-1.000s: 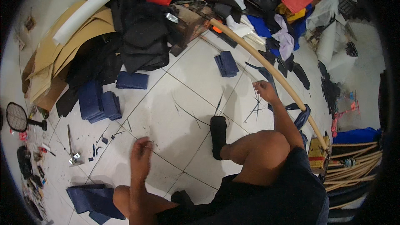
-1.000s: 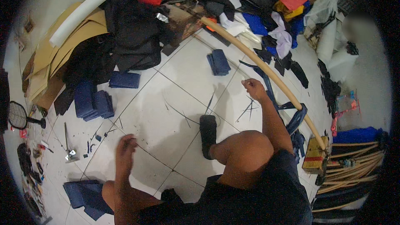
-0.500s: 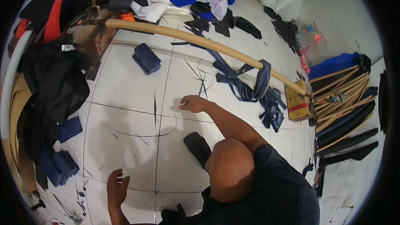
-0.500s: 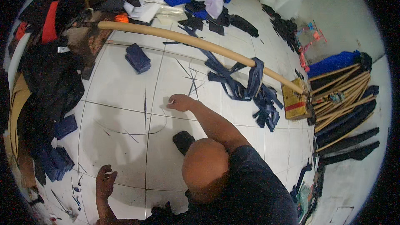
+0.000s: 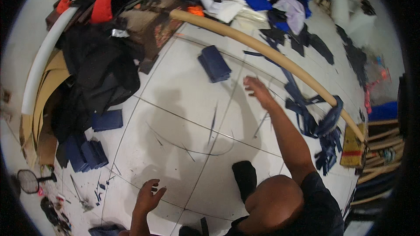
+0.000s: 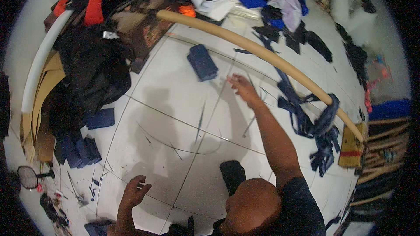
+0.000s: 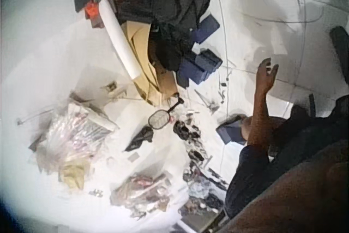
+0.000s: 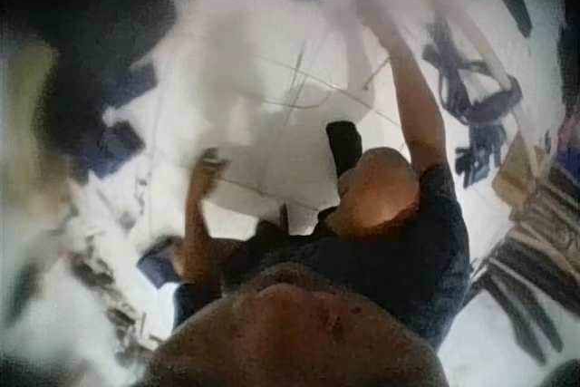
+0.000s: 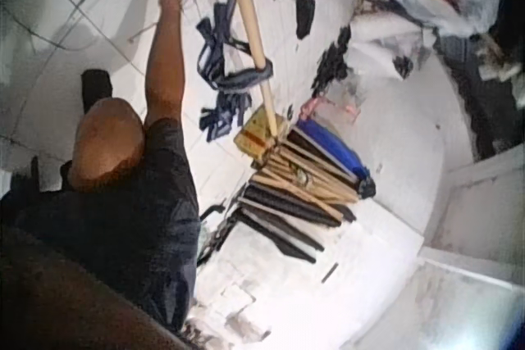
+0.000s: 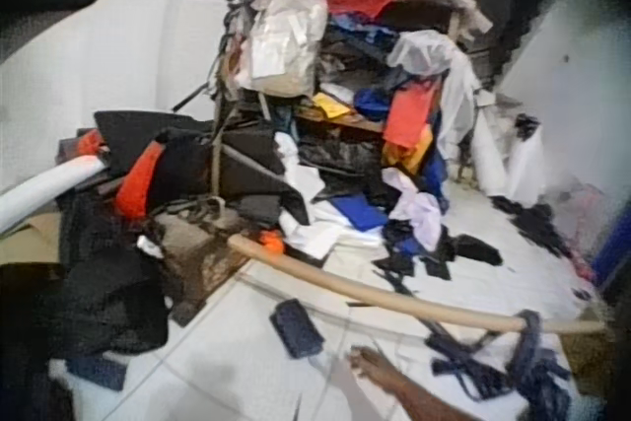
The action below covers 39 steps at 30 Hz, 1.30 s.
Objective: The person sorts and stacks blue rectangular fabric pieces on the floor, picking them up one by one from various piles and organizing them into neat stacks.
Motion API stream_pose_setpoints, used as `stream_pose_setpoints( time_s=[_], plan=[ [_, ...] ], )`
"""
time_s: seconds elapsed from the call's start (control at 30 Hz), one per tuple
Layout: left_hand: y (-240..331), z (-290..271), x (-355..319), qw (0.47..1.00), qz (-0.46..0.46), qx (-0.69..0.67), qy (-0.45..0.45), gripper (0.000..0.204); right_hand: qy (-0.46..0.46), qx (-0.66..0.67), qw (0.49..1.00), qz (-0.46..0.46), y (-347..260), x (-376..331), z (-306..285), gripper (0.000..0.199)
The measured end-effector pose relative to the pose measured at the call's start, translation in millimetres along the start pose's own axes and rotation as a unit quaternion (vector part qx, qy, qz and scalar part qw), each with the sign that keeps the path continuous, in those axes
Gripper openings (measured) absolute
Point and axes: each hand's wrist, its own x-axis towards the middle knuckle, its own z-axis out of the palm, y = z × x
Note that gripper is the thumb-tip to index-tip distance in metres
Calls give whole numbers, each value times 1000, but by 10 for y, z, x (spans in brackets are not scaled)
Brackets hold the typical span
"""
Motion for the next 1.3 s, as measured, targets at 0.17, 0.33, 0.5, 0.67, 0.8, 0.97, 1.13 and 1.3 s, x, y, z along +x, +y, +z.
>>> stream_pose_setpoints(
  time_s=[0.17, 0.33, 0.5, 0.67, 0.8, 0.97, 1.13, 1.3],
  plan=[
    [332, -160, -391, 995, -28, 1, 92, 47, -101, -72, 991, 46, -447, 1233, 122, 101],
    [640, -75, -1078, 973, -120, -30, 196, 46, -190, -30, 969, 157, -445, 1950, 528, 110],
    [904, 457, -1797, 936, -233, -125, 233, 53, -378, 85, 920, 56, -215, 2274, 648, 66],
    [1251, 658, -1969, 926, -213, -135, 280, 51, -424, 117, 876, 197, 2, 2416, 485, 77],
    [1509, 1053, -2199, 905, -228, -195, 300, 51, -506, 18, 841, 191, 156, 2603, 1280, 71],
    [1618, 1253, -2296, 890, -223, -192, 348, 50, -504, -113, 841, 163, -239, 1577, 2129, 62],
    [1737, 1408, -2451, 863, -265, -177, 391, 49, -588, -174, 778, 136, -387, 483, 2685, 56],
    [1446, 1561, -2239, 842, -249, -269, 396, 51, -567, -234, 787, 73, -285, -27, 2863, 52]
  ],
)
